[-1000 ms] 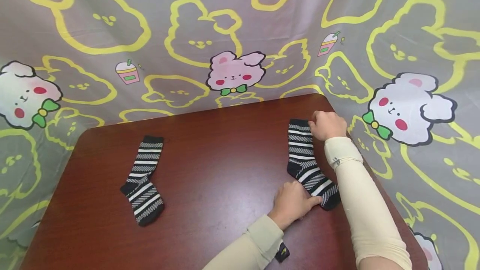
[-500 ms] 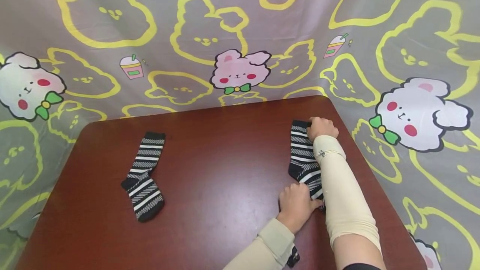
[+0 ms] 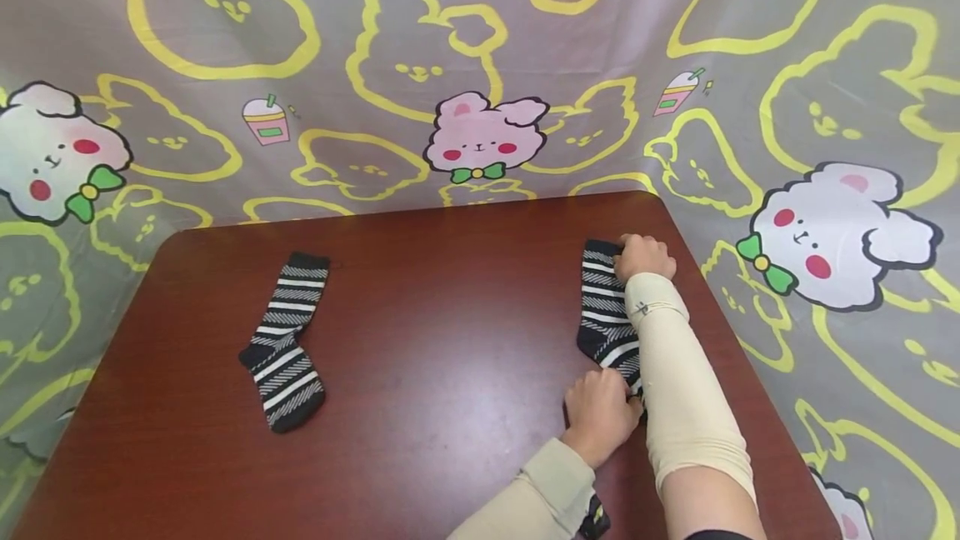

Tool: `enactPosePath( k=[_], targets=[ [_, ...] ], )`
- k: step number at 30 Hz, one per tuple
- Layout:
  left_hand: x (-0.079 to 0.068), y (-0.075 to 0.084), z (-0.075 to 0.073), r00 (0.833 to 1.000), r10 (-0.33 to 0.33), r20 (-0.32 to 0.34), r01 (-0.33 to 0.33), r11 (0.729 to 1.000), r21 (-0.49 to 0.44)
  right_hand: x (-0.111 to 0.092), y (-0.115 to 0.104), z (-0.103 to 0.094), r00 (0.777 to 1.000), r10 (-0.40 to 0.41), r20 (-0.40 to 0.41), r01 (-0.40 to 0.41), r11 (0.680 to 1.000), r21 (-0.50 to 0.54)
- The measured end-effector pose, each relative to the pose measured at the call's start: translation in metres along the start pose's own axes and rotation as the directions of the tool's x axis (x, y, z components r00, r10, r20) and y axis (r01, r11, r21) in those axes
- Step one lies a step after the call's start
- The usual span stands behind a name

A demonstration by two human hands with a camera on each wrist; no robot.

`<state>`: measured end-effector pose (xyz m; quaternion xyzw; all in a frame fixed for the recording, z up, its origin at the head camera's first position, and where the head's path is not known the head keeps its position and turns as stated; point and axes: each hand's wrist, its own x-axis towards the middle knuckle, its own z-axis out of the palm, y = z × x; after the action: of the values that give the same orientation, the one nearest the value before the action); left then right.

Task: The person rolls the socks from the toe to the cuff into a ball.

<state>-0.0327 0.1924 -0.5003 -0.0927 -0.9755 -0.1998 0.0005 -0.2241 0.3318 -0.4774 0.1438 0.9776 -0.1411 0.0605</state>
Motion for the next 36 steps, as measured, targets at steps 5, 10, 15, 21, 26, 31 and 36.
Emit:
enactPosePath(
  k=[5,10,15,21,26,31,36],
  targets=[
    [0.003,-0.006,-0.008,1.000,0.011,-0.007,-0.012,0.995,-0.098,0.000,0.002,-0.003,1.000,-0.023,-0.005,0.023,1.000,0.017],
    [0.008,-0.014,-0.015,0.995,-0.093,0.031,0.096,0.873,-0.477,0.002,0.001,-0.010,1.000,-0.022,-0.002,0.022,0.998,0.060],
    [0.006,-0.015,-0.016,0.924,-0.245,0.292,0.364,0.335,-0.869,0.003,0.001,-0.017,0.999,0.011,0.032,-0.016,0.989,0.150],
    [0.004,-0.014,-0.018,0.856,-0.305,0.417,0.427,-0.037,-0.904,0.006,0.003,-0.022,1.000,-0.012,0.027,0.007,0.979,0.201],
    [0.002,-0.014,-0.018,0.854,-0.298,0.427,0.421,-0.087,-0.903,0.006,0.006,-0.025,1.000,0.002,0.007,-0.004,0.973,0.232],
    [0.001,-0.019,-0.015,0.858,-0.266,0.440,0.431,-0.095,-0.897,0.006,0.005,-0.029,0.999,-0.028,-0.016,0.031,0.967,0.252],
    [0.004,-0.025,-0.016,0.832,-0.235,0.503,0.476,-0.166,-0.864,0.009,0.002,-0.033,0.996,-0.069,-0.061,0.082,0.964,0.254]
  ],
)
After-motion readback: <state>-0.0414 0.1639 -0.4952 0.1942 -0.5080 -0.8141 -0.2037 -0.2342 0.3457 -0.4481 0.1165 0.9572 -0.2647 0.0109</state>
